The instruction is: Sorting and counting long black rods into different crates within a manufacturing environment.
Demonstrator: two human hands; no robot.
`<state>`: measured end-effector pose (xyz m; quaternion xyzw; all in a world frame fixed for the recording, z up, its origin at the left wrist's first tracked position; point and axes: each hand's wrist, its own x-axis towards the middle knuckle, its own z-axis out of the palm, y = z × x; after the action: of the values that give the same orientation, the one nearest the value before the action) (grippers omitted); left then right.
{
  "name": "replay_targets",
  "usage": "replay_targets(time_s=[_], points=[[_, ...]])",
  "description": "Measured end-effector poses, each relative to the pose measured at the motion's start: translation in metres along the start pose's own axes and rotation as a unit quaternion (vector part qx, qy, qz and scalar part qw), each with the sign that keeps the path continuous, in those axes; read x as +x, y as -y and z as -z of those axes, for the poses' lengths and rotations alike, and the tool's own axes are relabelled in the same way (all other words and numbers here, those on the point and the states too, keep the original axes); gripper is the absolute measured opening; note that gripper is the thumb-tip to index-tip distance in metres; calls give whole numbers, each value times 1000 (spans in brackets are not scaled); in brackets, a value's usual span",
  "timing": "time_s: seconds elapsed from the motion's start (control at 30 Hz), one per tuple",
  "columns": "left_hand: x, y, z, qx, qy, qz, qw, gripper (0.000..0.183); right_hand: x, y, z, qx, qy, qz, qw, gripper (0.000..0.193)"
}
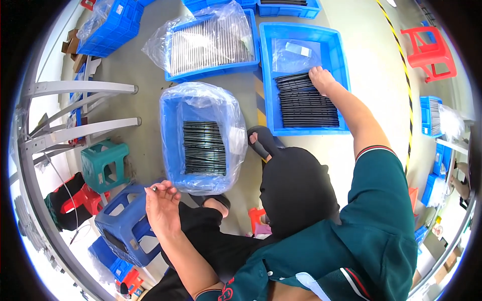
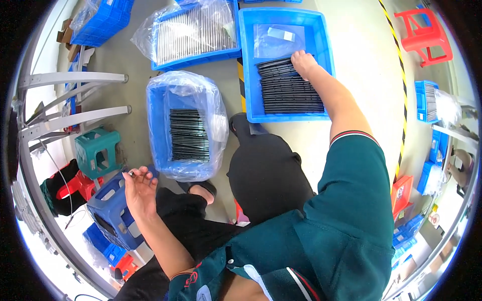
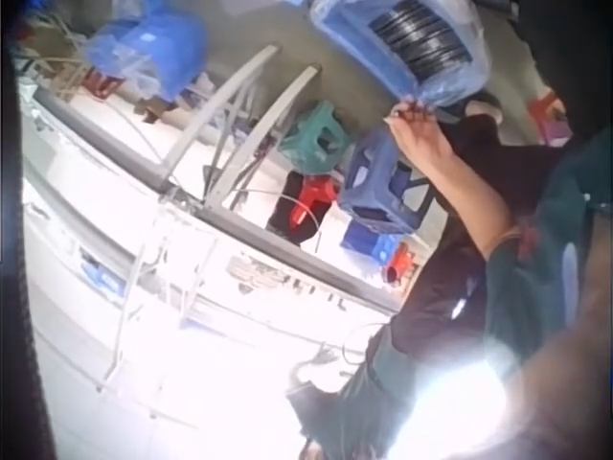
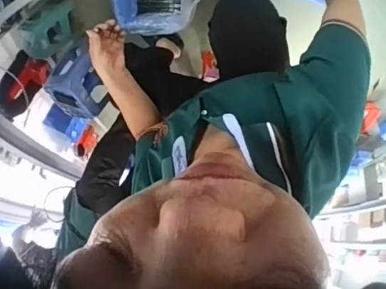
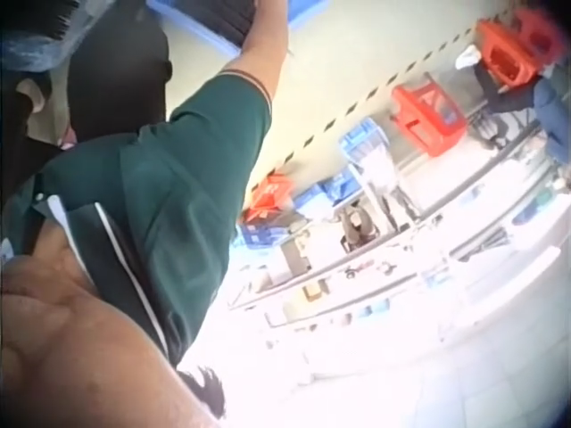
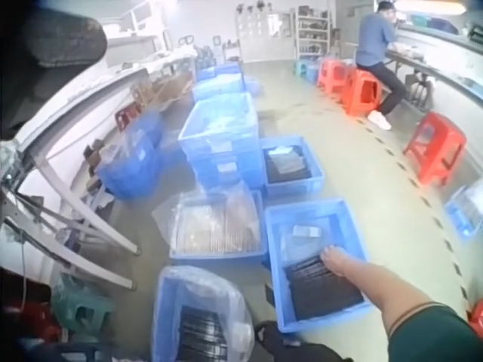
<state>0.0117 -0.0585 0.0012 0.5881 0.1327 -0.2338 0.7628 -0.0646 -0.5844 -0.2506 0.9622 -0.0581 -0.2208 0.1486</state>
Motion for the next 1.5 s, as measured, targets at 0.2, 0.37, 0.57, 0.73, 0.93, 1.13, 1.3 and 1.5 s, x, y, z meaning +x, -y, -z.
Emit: replay_targets(time_s=[0.2,0.37,0.57,0.73,0.93,1.13,1.3,1.5], points=[[1,2,-4,-4,-1,1,1000,32,0,-6,-19,54,-19,-22,998,29],[-1,-3,-2,8,7,-2,1000,32,-1,5,-23,50,-24,-43,998,19],[-5,-5,2,-5,10,-18,1000,32,-9,12,-12,47,-42,-46,997,12],[-8,-4,0,-13,15,-17,1000,32,-21,10,0,35,15,-32,999,10],[-9,-5,1,-29,23,-22,999,32,-54,7,23,135,58,-10,989,24],[-11,-13,21,-10,-31,-32,999,31,-61,40,21,262,59,-102,958,26],[6,-3,15,-23,-3,-34,999,25,-93,36,-21,402,-66,-65,911,39],[-8,-1,18,-23,-14,-35,999,37,-99,68,29,679,10,-194,708,30]])
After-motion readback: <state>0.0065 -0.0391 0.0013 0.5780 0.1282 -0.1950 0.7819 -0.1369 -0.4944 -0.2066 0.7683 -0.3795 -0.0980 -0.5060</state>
